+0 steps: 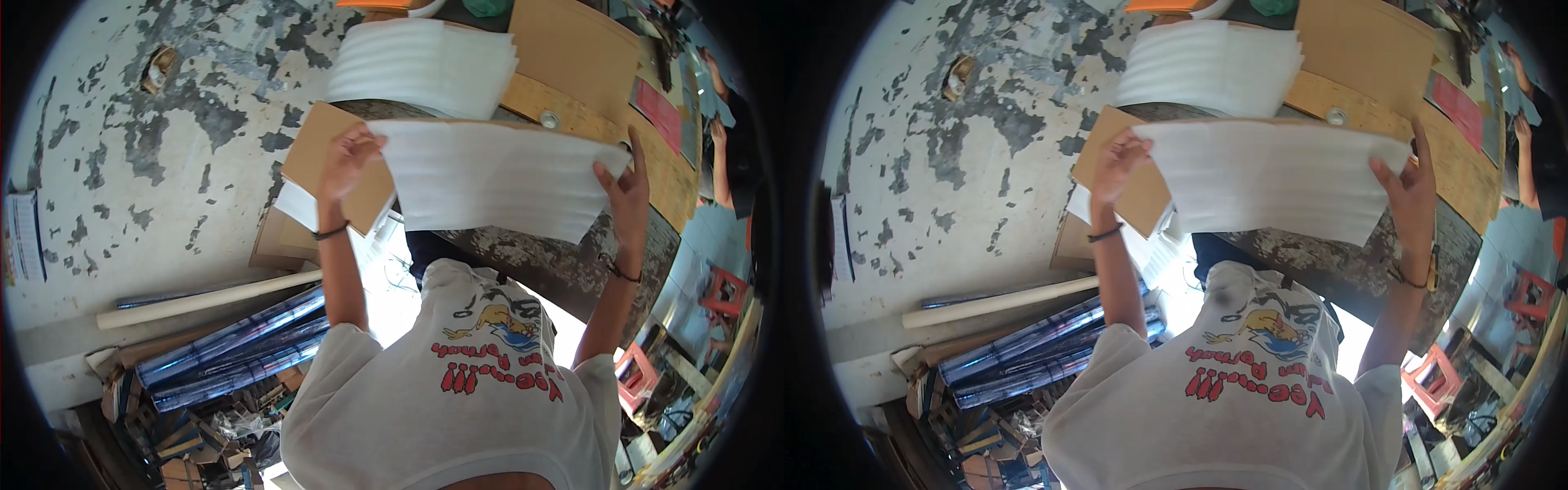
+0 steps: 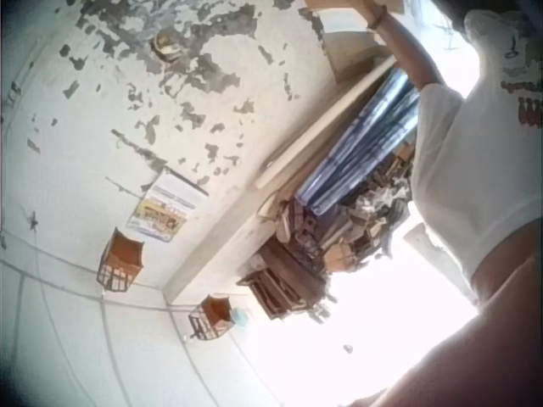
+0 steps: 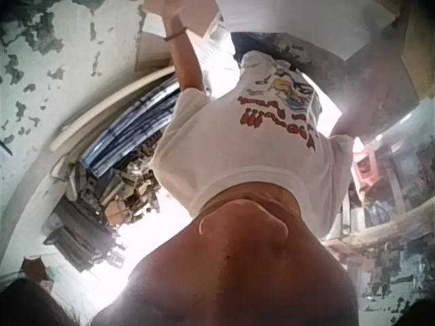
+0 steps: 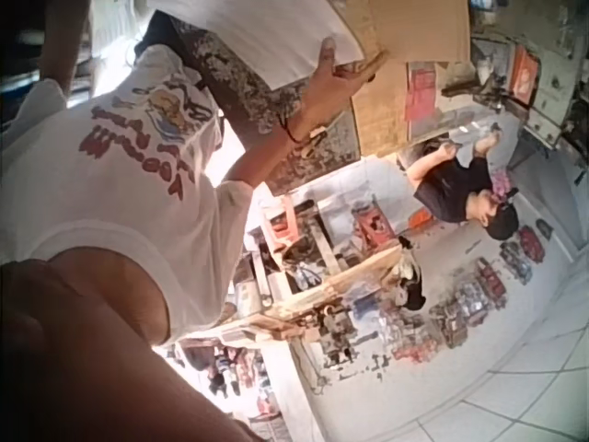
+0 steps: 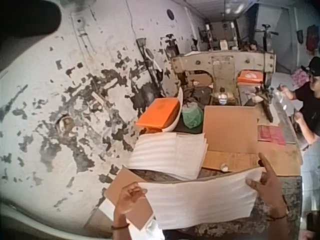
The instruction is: The person applies glue from a container onto cardboard pieces by hand, attaches foam sheets to the cardboard pieces, and stacks the assembled pieces.
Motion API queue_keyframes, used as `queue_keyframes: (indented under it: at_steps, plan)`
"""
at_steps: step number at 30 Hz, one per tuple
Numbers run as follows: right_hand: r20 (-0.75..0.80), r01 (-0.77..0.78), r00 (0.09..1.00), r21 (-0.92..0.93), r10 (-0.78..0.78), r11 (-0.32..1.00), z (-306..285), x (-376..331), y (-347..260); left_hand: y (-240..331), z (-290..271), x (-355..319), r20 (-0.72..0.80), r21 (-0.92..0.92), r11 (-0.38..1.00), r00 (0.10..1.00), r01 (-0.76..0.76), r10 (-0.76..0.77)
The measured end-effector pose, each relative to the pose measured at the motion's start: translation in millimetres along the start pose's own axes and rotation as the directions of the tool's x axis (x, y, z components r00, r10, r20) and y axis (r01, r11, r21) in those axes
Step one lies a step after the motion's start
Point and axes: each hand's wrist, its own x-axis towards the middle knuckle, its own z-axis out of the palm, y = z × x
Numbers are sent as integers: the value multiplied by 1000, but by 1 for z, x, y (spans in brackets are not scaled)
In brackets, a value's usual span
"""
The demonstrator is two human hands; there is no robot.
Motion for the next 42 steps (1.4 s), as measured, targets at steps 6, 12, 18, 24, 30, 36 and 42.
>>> queue_keyframes:
  at_steps: [6, 12, 18, 24, 30, 36, 42]
  plan:
    - [241, 364, 904, 4, -355, 931, 121, 55, -73, 100, -143, 26, -24, 252, 938, 967, -239, 253]
    - [453, 720, 592, 72, -666, 690, 227, 33, -56, 84, -263, -3, -209, 594, 781, 900, -194, 382]
    - [754, 965, 63, 121, -654, 232, 320, -18, 81, -104, -309, -42, -429, 572, 802, 896, 175, 111]
    - [800, 950, -29, 208, -599, 232, 363, -60, 134, -198, -324, -61, -547, 432, 902, 798, 13, 251]
    - [859, 953, 40, 121, -510, 279, 367, -63, 133, -198, -301, -37, -560, 640, 733, 793, 230, 241]
    - [841, 709, 370, 20, -396, 705, 292, -50, 120, -167, -258, -26, -473, 792, 569, 811, 220, 345]
    - [233, 323, 940, -378, -248, 868, 118, -18, 128, -86, 25, 82, -215, 413, 909, 963, -59, 161]
